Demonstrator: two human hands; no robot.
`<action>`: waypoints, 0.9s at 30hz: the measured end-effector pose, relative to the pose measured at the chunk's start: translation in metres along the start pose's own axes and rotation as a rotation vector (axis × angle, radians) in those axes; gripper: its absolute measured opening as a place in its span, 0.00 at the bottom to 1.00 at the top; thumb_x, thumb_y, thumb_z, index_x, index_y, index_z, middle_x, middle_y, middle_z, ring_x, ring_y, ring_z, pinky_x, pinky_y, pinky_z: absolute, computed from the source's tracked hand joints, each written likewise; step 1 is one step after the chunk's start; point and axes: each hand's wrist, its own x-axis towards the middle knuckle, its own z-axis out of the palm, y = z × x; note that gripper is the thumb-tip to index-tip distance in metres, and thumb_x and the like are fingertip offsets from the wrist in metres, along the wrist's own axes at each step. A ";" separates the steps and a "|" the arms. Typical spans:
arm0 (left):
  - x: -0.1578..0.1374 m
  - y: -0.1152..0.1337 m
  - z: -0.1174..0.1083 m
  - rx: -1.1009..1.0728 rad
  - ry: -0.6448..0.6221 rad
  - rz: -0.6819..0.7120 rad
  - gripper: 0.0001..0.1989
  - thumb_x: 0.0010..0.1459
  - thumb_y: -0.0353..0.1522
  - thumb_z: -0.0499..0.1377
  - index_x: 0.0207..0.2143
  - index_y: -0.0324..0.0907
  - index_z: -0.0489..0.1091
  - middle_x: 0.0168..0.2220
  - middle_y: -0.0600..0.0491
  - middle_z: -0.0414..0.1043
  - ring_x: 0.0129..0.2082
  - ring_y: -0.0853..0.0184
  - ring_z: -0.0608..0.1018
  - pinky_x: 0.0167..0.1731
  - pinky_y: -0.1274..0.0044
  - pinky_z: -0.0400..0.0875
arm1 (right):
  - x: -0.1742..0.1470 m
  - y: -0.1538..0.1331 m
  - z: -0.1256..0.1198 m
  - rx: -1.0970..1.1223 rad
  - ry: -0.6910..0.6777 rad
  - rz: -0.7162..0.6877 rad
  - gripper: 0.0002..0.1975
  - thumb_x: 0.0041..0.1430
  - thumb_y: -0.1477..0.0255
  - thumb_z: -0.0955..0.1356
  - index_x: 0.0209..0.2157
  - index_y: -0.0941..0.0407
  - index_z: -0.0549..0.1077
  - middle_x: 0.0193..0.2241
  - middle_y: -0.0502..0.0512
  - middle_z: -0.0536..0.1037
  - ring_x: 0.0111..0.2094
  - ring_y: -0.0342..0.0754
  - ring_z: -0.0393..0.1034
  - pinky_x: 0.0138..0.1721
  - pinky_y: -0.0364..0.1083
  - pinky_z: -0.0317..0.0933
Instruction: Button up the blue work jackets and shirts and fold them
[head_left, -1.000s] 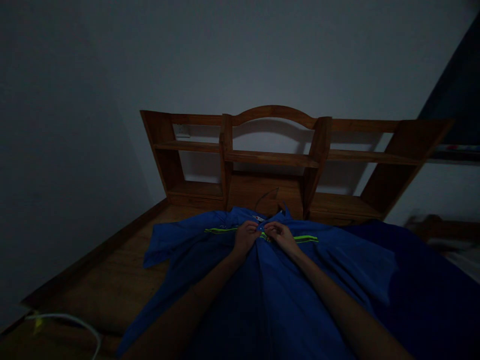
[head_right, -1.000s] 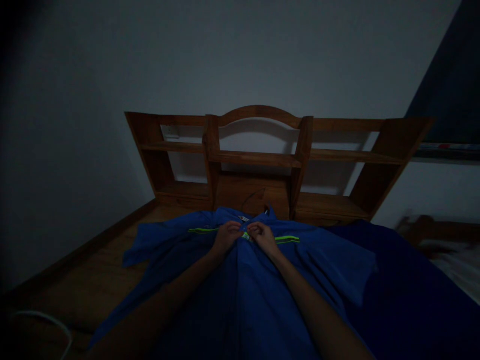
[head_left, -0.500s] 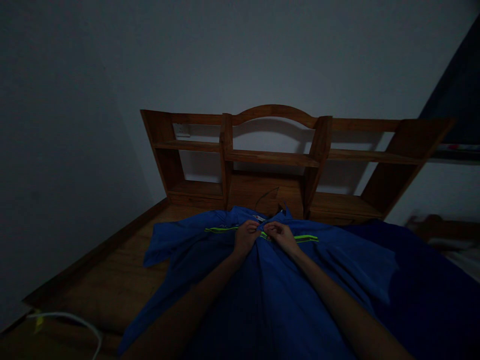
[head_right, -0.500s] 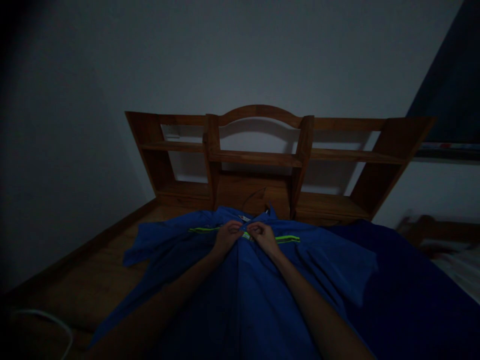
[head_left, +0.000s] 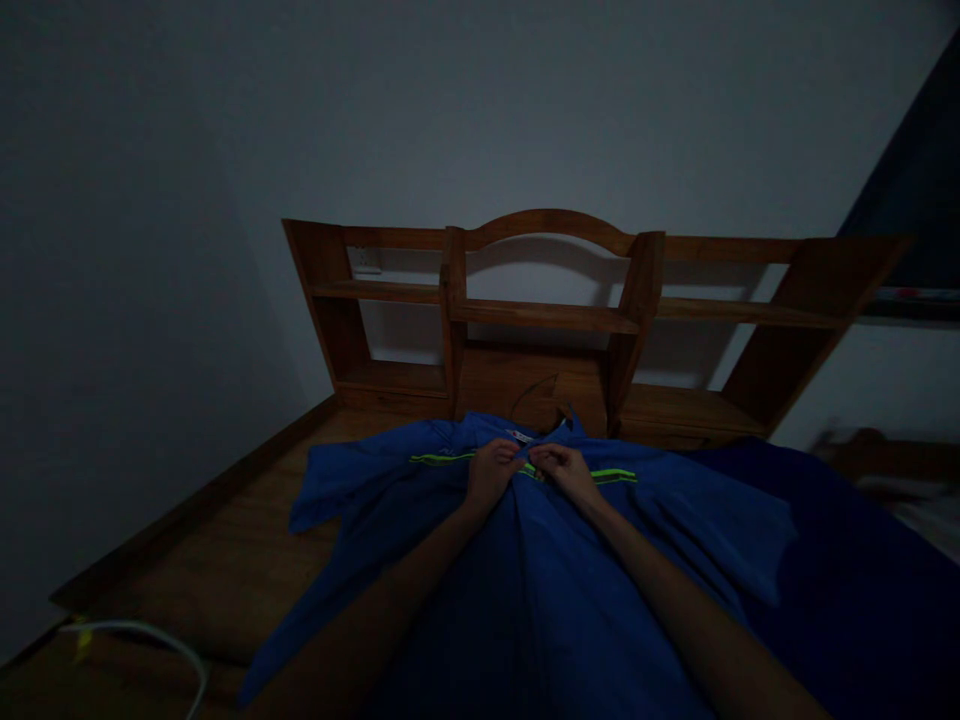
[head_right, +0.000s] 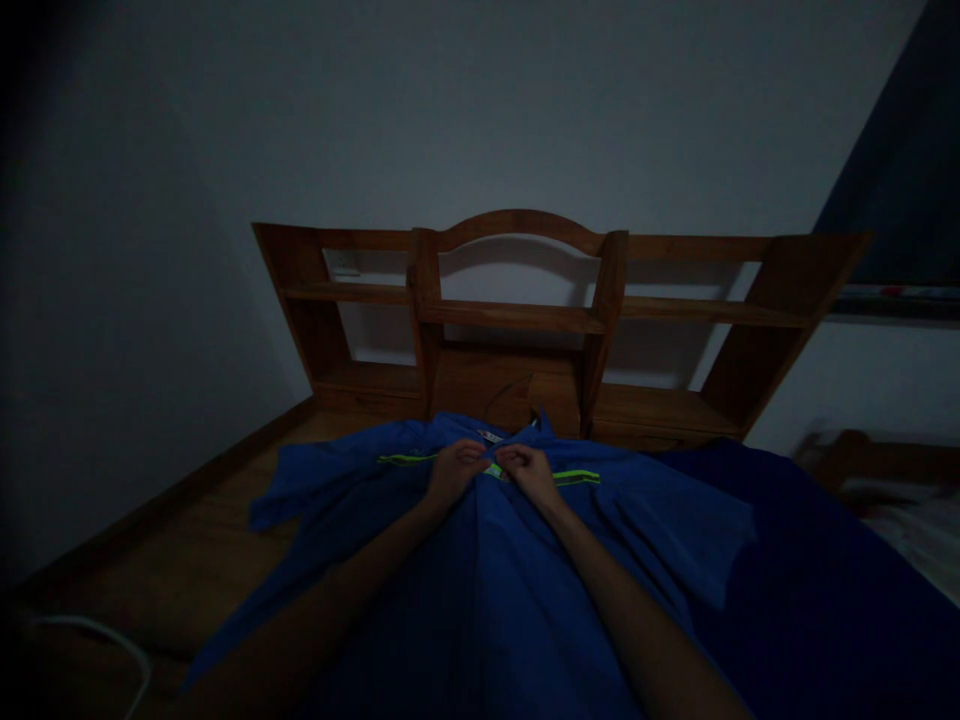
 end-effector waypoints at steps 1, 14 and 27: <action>0.000 0.000 0.000 0.005 -0.002 0.008 0.10 0.41 0.28 0.64 0.31 0.39 0.72 0.27 0.52 0.74 0.27 0.69 0.76 0.30 0.78 0.69 | 0.000 0.000 0.000 0.002 0.000 0.003 0.15 0.48 0.63 0.69 0.35 0.57 0.76 0.24 0.50 0.75 0.23 0.43 0.67 0.26 0.42 0.59; -0.001 0.003 0.003 0.129 0.049 -0.031 0.08 0.45 0.29 0.61 0.32 0.40 0.73 0.30 0.51 0.75 0.30 0.67 0.76 0.31 0.78 0.68 | -0.005 -0.009 0.002 -0.030 -0.021 -0.010 0.13 0.49 0.66 0.67 0.36 0.56 0.76 0.23 0.50 0.74 0.24 0.43 0.66 0.26 0.41 0.58; 0.024 0.026 -0.049 0.549 0.200 0.128 0.10 0.50 0.29 0.56 0.37 0.40 0.69 0.43 0.45 0.67 0.42 0.62 0.73 0.44 0.74 0.63 | -0.007 -0.050 -0.076 -1.220 0.309 0.071 0.27 0.52 0.66 0.66 0.54 0.57 0.60 0.50 0.68 0.63 0.43 0.57 0.69 0.40 0.51 0.61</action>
